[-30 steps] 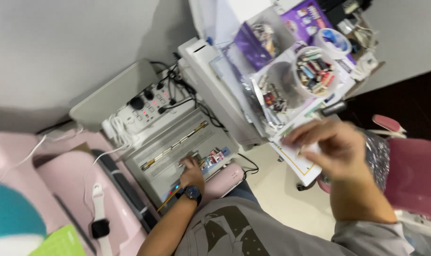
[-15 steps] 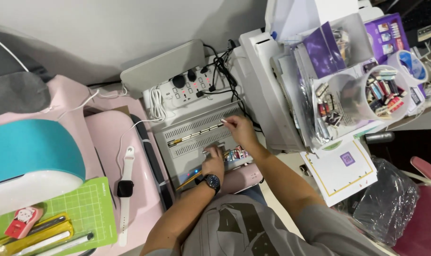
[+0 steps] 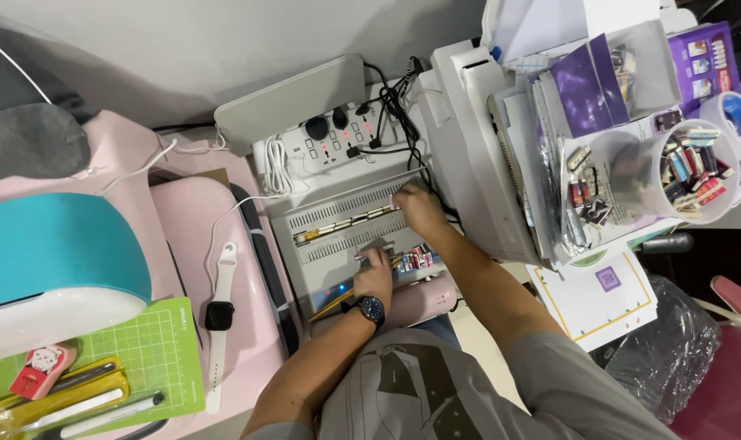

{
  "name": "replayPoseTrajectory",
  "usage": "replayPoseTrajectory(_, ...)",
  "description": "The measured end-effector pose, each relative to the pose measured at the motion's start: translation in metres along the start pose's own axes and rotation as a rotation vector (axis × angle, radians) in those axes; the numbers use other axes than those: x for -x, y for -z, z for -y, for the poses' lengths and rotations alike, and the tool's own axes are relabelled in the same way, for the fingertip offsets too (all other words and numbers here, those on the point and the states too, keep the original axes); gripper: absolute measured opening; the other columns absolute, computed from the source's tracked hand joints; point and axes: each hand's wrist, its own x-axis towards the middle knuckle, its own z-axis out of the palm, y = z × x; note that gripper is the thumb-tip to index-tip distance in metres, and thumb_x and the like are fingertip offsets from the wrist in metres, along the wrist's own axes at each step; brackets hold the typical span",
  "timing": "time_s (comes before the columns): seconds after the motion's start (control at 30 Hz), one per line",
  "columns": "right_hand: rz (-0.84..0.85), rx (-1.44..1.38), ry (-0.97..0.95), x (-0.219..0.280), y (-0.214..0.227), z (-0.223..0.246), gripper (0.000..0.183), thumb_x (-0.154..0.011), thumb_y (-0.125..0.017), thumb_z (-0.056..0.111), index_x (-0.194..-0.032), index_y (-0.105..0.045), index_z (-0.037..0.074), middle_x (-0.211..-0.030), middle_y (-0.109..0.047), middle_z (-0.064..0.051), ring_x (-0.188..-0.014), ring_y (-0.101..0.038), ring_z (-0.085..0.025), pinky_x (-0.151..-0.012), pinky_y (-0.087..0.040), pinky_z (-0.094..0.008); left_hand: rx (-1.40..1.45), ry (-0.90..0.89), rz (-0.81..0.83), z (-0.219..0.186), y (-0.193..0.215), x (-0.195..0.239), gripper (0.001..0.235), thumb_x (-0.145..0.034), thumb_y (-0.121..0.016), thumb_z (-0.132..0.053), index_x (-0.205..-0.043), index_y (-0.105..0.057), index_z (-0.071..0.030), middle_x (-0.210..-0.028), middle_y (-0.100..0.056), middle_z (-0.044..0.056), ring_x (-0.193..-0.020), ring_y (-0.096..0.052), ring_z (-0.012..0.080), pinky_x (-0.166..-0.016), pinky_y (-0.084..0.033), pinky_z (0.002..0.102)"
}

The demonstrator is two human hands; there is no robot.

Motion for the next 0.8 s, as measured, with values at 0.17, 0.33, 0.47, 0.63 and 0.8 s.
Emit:
replayPoseTrajectory(0.17, 0.026, -0.144, -0.213, 0.004, 0.014, 0.005, 0.016, -0.105, -0.060, 0.016, -0.113, -0.070, 0.007, -0.093, -0.070, -0.014, -0.084, -0.071, -0.024, -0.067, -0.058, -0.035, -0.004, 0.043, -0.098, -0.002, 0.007, 0.004, 0.050, -0.099, -0.058, -0.021, -0.141, -0.044, 0.003, -0.123, -0.050, 0.033, -0.054, -0.069, 0.0223, -0.051, -0.059, 0.037)
replayPoseTrajectory(0.33, 0.078, -0.200, -0.328, 0.006, 0.032, 0.035, 0.025, -0.100, -0.067, 0.018, -0.121, -0.068, 0.005, -0.109, -0.074, -0.020, -0.098, -0.073, -0.032, -0.075, -0.060, -0.042, -0.007, 0.048, -0.099, -0.004, -0.001, 0.001, 0.050, -0.098, -0.058, -0.019, -0.142, -0.044, 0.003, -0.126, -0.049, 0.035, -0.056, -0.069, 0.0234, -0.052, -0.059, 0.039)
replayPoseTrajectory(0.47, 0.087, -0.149, -0.283, 0.006, 0.027, 0.038, 0.022, -0.102, -0.063, 0.014, -0.119, -0.073, 0.004, -0.108, -0.076, -0.021, -0.095, -0.074, -0.032, -0.074, -0.060, -0.042, -0.011, 0.052, -0.110, -0.005, -0.002, 0.001, 0.048, -0.099, -0.059, -0.018, -0.141, -0.047, 0.001, -0.126, -0.049, 0.036, -0.058, -0.070, 0.0249, -0.052, -0.059, 0.041)
replayPoseTrajectory(0.63, 0.086, -0.129, -0.242, 0.008, 0.039, 0.049, 0.024, -0.106, -0.057, 0.016, -0.120, -0.073, 0.004, -0.106, -0.077, -0.022, -0.091, -0.075, -0.031, -0.072, -0.061, -0.041, -0.001, 0.030, -0.048, 0.001, 0.013, 0.002, 0.047, -0.100, -0.059, -0.018, -0.140, -0.048, 0.003, -0.129, -0.047, 0.037, -0.058, -0.069, 0.0238, -0.052, -0.058, 0.039)
replayPoseTrajectory(0.8, 0.026, 0.111, -0.039, 0.007, 0.025, 0.039, 0.013, -0.096, -0.067, 0.012, -0.102, -0.078, 0.007, -0.088, -0.077, -0.016, -0.083, -0.073, -0.030, -0.070, -0.056, -0.041, -0.024, 0.014, 0.007, 0.001, 0.020, 0.002, 0.049, -0.100, -0.059, -0.020, -0.140, -0.045, 0.006, -0.130, -0.044, 0.039, -0.057, -0.068, 0.0221, -0.051, -0.057, 0.038)
